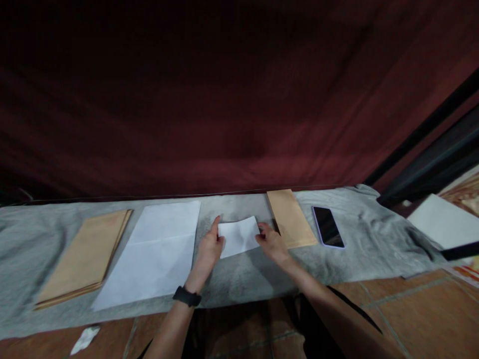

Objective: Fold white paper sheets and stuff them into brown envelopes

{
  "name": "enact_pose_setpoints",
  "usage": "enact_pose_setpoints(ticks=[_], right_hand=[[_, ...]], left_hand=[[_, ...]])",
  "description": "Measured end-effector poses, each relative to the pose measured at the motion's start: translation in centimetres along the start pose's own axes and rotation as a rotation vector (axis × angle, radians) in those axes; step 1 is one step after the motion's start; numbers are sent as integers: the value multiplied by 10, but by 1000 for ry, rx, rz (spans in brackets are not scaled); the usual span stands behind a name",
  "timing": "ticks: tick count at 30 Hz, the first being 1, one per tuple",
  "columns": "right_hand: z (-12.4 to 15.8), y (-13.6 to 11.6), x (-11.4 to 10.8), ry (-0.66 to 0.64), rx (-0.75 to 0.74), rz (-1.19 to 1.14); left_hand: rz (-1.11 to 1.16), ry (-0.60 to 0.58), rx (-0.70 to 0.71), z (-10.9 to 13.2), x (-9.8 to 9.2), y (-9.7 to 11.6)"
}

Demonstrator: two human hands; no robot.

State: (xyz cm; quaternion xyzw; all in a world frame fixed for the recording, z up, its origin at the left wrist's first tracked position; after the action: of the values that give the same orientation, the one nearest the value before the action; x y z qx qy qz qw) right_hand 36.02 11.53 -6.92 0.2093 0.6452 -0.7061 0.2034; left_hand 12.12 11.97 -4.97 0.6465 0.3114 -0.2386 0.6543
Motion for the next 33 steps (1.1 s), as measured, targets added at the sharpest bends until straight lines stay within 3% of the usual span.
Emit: enact_pose_setpoints(ticks=[2,5,10,13,16,18,26,33], right_hand=[[6,-9,1,-14,-97,299],[13,-23,1,39,-228,536],[25,-52,20,11,-544,561],[29,-53,36,-47,-594,545],[29,-43,46,-80,-560,585],[28,-37,48,-69,-565,613],[24,-21,35,74,-564,669],[25,-10,25,124,-528,653]], left_hand=[[-95,-15,19,3,0,5],[-230,32,48,11,-3,13],[-390,187,266,31,6,47],[-457,121,398,41,31,61],[-503,-26,427,44,55,56],[-527,-68,406,43,60,48],[-576,9,295,40,47,25],[-582,67,211,43,34,6]])
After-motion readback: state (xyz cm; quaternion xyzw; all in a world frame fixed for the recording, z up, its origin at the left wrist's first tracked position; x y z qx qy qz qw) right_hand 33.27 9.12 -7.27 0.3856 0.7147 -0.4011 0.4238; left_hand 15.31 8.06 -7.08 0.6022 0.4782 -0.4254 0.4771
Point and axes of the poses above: each hand's wrist, its own z-axis away from the middle knuckle, its own x-axis out of the palm, y = z × x, the point moved 8 cm from there along -z, towards the middle knuckle, and after that the axes turned 3 degrees about -x, right-handed, at the moved point
